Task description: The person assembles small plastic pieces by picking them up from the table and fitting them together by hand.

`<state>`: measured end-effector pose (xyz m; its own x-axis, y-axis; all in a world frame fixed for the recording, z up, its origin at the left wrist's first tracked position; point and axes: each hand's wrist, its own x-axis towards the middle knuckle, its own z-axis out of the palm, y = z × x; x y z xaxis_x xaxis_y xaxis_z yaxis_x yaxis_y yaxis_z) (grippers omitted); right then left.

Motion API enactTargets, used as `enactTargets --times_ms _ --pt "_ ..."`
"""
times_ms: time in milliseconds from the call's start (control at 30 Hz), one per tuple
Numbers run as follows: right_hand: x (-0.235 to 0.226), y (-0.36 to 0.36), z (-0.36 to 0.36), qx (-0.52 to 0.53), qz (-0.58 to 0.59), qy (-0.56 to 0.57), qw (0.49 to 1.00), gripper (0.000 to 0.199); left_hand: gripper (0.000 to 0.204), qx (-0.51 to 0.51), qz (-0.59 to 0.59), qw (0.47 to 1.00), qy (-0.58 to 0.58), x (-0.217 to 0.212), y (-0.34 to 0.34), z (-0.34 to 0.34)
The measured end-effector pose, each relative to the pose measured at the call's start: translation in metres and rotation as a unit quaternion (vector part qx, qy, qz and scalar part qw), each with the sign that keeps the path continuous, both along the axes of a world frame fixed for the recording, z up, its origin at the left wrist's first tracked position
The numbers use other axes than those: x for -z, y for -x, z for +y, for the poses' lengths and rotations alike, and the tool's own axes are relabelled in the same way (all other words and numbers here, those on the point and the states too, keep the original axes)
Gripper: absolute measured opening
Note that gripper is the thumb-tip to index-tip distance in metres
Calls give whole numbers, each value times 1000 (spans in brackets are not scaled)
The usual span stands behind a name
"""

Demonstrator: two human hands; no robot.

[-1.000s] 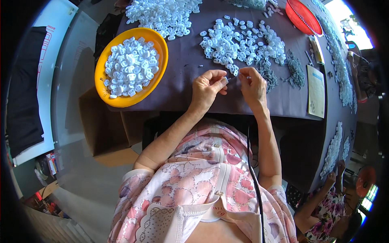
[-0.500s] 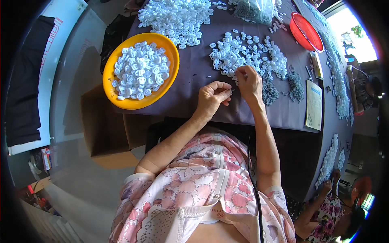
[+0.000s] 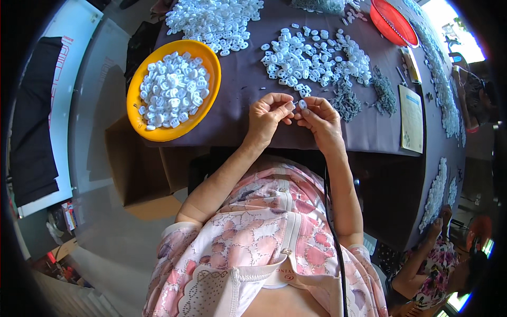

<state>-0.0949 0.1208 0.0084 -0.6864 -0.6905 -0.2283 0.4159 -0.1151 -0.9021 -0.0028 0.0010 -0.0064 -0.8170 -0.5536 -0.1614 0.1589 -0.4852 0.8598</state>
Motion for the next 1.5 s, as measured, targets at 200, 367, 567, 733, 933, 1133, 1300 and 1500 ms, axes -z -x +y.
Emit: enactTargets --times_ms 200,367,567,733,933,1133,1300,1500 --pt "3 -2 2 0 15 10 1000 22 13 2 -4 1000 6 -2 2 1" --pt "3 -4 2 -1 38 18 999 21 13 3 1 1000 8 -1 1 1" --pt "4 -9 1 16 82 5 996 19 13 6 -2 1000 14 0 1 0" --pt "5 -12 0 17 162 -46 986 15 13 6 -6 1000 24 0 1 1" --pt "6 -15 -5 87 155 -36 983 13 12 8 -8 1000 22 -2 0 2" --pt "6 -21 -8 88 141 -18 986 11 12 -1 -5 1000 18 3 1 1" --pt "6 -20 -4 37 153 -45 987 10 13 -1 -6 1000 18 1 0 1" --pt "3 -17 -8 127 93 -18 987 12 12 -5 -13 999 43 -2 0 4"
